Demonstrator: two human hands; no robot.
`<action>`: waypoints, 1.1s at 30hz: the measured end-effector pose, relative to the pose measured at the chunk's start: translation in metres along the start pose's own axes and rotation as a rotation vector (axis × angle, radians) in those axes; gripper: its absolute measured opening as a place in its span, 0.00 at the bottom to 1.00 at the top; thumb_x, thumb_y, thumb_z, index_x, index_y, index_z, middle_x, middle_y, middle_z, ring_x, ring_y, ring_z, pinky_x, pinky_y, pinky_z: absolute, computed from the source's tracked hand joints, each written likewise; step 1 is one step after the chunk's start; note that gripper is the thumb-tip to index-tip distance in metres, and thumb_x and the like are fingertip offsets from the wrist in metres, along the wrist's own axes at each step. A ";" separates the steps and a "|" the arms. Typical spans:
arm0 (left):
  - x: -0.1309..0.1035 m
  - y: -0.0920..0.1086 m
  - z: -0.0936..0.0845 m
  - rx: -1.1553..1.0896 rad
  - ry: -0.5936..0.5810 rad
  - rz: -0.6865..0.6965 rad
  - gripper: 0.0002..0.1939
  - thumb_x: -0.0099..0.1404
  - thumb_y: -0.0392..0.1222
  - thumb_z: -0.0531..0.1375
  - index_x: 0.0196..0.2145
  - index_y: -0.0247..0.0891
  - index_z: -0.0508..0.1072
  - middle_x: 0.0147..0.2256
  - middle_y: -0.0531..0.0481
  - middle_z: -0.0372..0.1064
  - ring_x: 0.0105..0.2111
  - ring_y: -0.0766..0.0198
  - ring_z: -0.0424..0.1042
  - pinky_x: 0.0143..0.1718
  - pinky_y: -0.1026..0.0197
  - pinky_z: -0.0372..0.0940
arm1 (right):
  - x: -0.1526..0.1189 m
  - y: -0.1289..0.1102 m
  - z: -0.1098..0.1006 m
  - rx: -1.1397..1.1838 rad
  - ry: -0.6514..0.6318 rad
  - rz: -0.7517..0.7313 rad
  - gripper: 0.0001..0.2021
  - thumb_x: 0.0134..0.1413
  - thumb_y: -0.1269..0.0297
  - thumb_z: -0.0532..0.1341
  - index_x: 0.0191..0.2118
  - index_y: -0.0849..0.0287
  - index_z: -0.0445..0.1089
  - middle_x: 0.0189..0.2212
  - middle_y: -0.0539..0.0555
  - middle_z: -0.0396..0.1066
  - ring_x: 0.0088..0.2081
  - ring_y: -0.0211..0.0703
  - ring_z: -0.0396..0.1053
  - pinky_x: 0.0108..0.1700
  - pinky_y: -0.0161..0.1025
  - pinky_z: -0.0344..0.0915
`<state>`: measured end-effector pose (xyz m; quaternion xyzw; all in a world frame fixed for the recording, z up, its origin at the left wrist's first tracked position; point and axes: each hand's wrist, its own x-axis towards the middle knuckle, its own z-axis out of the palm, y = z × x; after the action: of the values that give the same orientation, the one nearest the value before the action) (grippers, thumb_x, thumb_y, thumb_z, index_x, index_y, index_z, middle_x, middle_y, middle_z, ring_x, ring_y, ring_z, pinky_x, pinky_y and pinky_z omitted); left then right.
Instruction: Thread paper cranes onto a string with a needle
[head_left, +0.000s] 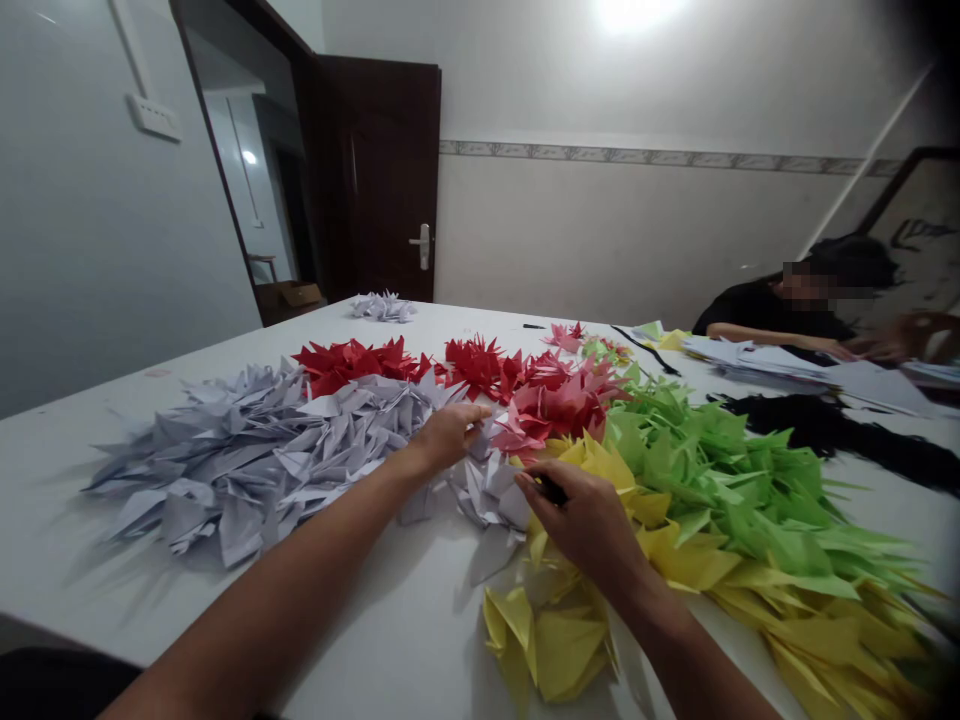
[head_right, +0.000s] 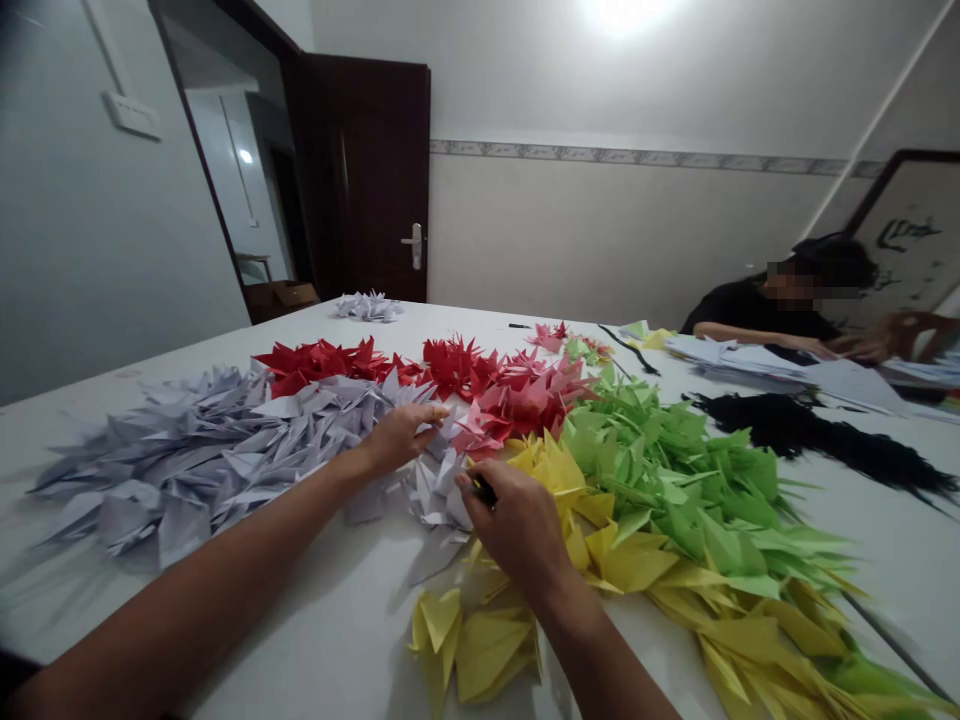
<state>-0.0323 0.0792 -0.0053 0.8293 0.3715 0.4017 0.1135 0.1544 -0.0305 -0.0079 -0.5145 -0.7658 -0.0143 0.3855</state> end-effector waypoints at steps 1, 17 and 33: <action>0.000 -0.001 -0.001 0.004 0.010 -0.008 0.13 0.54 0.29 0.56 0.36 0.38 0.76 0.36 0.47 0.77 0.38 0.59 0.75 0.44 0.57 0.69 | 0.000 0.000 0.000 0.004 0.003 -0.002 0.09 0.56 0.62 0.58 0.33 0.58 0.73 0.28 0.54 0.75 0.29 0.42 0.72 0.32 0.35 0.62; -0.009 0.011 -0.020 -1.005 0.731 -0.651 0.18 0.47 0.35 0.62 0.39 0.37 0.67 0.27 0.58 0.61 0.23 0.74 0.65 0.23 0.71 0.64 | -0.001 0.001 0.002 0.033 0.046 -0.032 0.09 0.56 0.62 0.57 0.33 0.58 0.74 0.29 0.54 0.76 0.28 0.40 0.72 0.31 0.35 0.65; -0.034 0.036 -0.004 -0.185 0.482 0.283 0.11 0.58 0.27 0.56 0.38 0.38 0.68 0.37 0.47 0.71 0.40 0.64 0.72 0.42 0.60 0.68 | 0.005 0.005 0.001 0.164 0.106 0.053 0.09 0.55 0.64 0.58 0.39 0.58 0.73 0.32 0.54 0.77 0.31 0.42 0.74 0.35 0.36 0.68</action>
<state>-0.0306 0.0296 -0.0052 0.7396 0.2302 0.6312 0.0399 0.1569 -0.0237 -0.0081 -0.4997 -0.7291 0.0316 0.4666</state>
